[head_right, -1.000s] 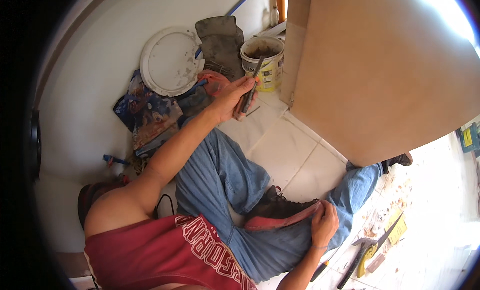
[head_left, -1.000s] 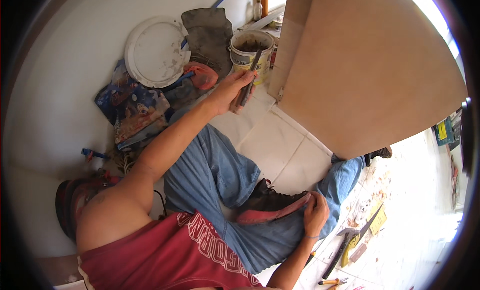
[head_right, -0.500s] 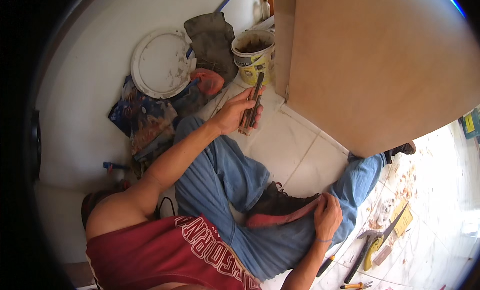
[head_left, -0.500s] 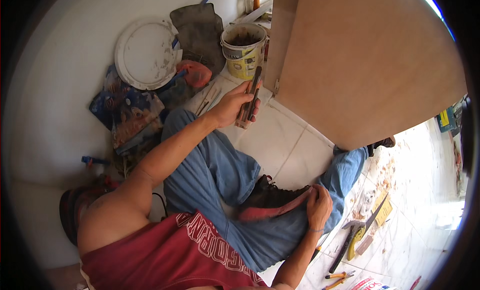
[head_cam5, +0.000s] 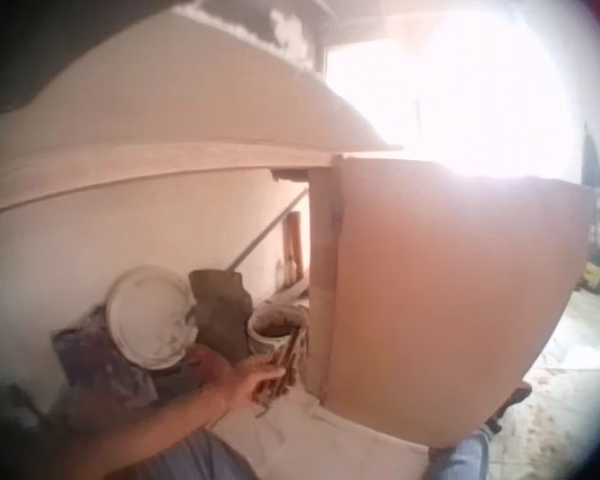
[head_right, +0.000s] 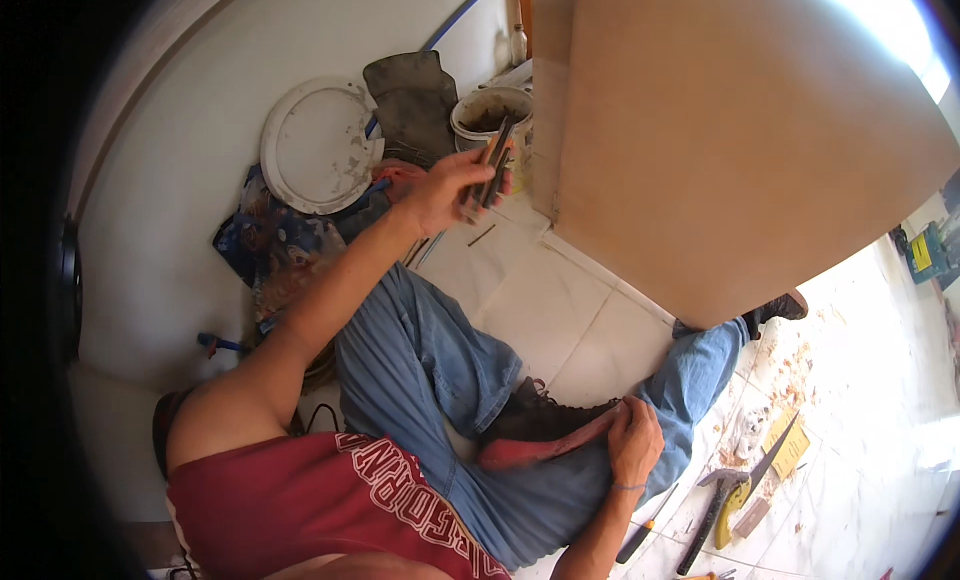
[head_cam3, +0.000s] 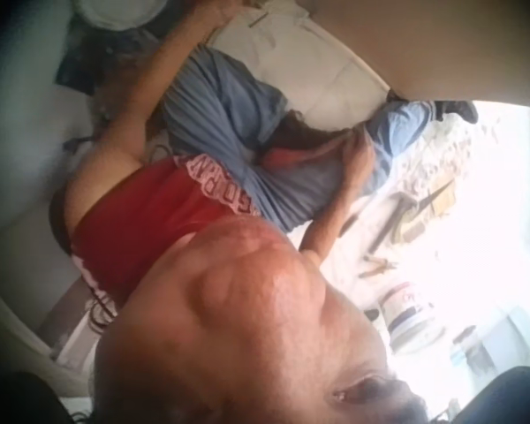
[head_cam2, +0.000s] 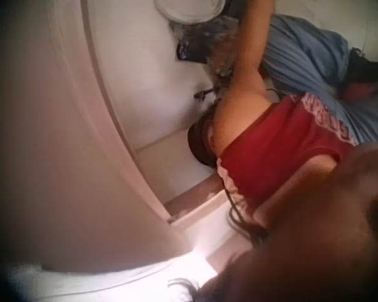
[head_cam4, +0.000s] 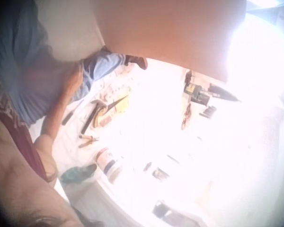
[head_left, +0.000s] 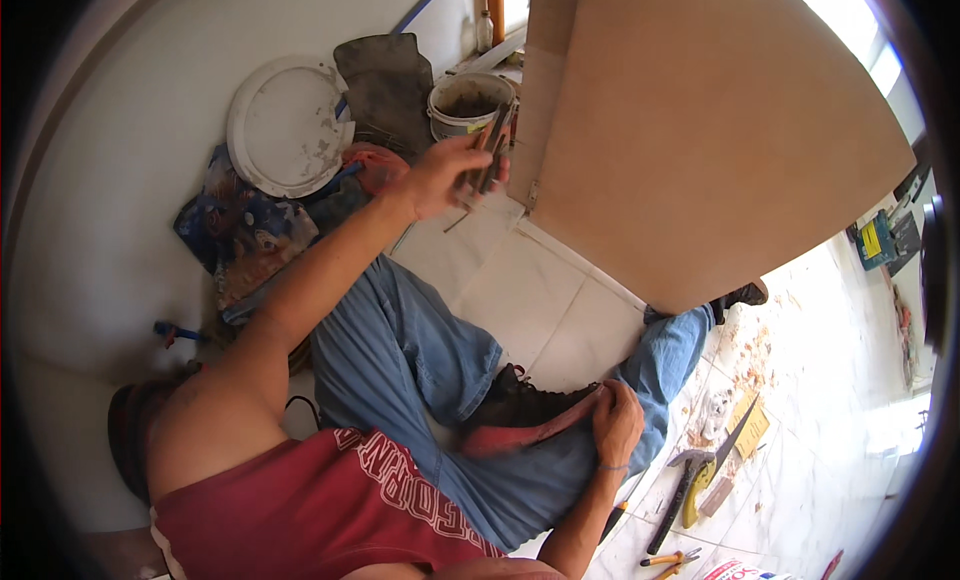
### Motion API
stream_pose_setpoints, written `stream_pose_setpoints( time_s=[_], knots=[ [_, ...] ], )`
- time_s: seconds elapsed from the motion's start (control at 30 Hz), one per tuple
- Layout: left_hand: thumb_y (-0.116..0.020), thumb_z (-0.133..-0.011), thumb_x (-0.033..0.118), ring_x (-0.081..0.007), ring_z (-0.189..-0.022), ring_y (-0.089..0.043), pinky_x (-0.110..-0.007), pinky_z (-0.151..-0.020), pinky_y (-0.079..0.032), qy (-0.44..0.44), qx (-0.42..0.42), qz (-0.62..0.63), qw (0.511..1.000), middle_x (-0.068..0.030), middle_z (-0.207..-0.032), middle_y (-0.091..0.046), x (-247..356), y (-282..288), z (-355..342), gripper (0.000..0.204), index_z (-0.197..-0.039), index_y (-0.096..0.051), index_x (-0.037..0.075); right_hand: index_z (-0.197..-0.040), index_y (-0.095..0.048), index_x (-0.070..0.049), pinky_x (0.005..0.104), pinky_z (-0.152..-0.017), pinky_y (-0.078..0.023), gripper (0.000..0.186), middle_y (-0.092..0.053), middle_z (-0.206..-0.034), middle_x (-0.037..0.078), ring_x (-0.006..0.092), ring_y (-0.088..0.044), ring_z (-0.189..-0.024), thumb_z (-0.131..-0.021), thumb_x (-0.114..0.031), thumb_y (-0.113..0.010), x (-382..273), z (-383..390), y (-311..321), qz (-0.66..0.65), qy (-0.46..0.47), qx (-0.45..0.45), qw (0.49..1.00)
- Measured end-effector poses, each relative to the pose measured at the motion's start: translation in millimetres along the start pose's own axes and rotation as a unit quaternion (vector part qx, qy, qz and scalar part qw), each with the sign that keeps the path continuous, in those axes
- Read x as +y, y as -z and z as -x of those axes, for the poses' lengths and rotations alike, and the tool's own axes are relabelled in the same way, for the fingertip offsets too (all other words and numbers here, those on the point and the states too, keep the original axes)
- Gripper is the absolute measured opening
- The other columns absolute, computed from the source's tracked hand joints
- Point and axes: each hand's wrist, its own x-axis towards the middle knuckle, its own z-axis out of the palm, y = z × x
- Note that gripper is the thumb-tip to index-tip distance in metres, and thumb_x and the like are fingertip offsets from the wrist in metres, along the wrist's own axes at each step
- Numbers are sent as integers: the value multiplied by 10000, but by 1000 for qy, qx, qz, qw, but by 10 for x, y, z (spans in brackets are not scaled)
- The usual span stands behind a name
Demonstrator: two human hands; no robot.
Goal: The person uses a screwdriver to adjust the hinges on a wooden cabinet door while sitting on the floor, then fits the door into place under the counter and secures it.
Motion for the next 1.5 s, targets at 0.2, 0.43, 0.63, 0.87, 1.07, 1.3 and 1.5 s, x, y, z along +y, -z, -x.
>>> stream_pose_setpoints(
  time_s=[0.2, 0.43, 0.63, 0.87, 1.07, 1.3, 1.5],
  knots=[
    [-548, -987, 306, -146, -736, -548, -266, -628, -453, -18, 13, 134, 991, -36, -904, -580, 235, 179, -190, 481, -1413, -514, 85, -997, -715, -72, 439, -756, -528, 163, -703, -959, 131, 357, -679, -874, -924, -170, -607, -40, -48, 40, -13, -4, 13, 1000],
    [-549, -1030, 418, -98, -738, -541, -250, -622, -445, -127, 33, -76, 988, -9, -877, -550, 1026, 164, -426, 450, -1279, -492, 46, -993, -715, -76, 439, -755, -529, 155, -701, -949, 125, 352, -681, -871, -914, -154, -607, -56, 34, 23, -25, -8, 11, 1000],
    [-550, -1031, 381, -93, -645, -613, -268, -457, -465, -275, 94, -518, 804, 1, -801, -595, 1360, -96, -563, 346, -1227, -549, 95, -993, -705, -43, 451, -797, -520, 165, -700, -946, 164, 383, -670, -898, -903, -142, -608, 28, 90, -81, -31, -2, -10, 999],
    [-511, -1027, 389, -145, -787, -634, -308, -649, -530, -223, 11, -220, 950, -49, -910, -647, 493, -196, -644, 442, -1324, -570, 68, -1047, -702, -3, 387, -794, -527, 184, -706, -958, 175, 337, -683, -877, -919, -29, -572, -116, -137, 133, -58, -8, -46, 997],
    [-599, -968, 319, -152, -746, -643, -287, -624, -527, -386, -121, -187, 895, -38, -884, -646, -209, -308, -834, 371, -1251, -612, 79, -1079, -725, -14, 247, -676, -487, 205, -703, -906, 53, 98, -633, -807, -1006, -172, -618, -702, -507, 239, -52, -110, -117, 986],
    [-718, -891, 208, -172, -753, -659, -295, -651, -537, -581, -56, -34, 811, -64, -868, -654, -161, -580, -1226, 311, -1156, -657, 56, -1139, -658, 59, 246, -699, -451, 229, -598, -880, 77, 124, -559, -745, -1022, -93, -534, -1907, -1525, 534, -113, 80, 69, 988],
    [-795, -802, 96, -209, -811, -688, -326, -702, -550, -613, 36, -114, 781, -92, -891, -677, 407, -53, -918, 307, -1085, -688, 39, -1054, -630, 45, 265, -599, -469, 423, -622, -793, 74, 123, -570, -643, -1080, -326, -430, -3071, -2166, 321, -200, 112, -27, 973]
  ],
)
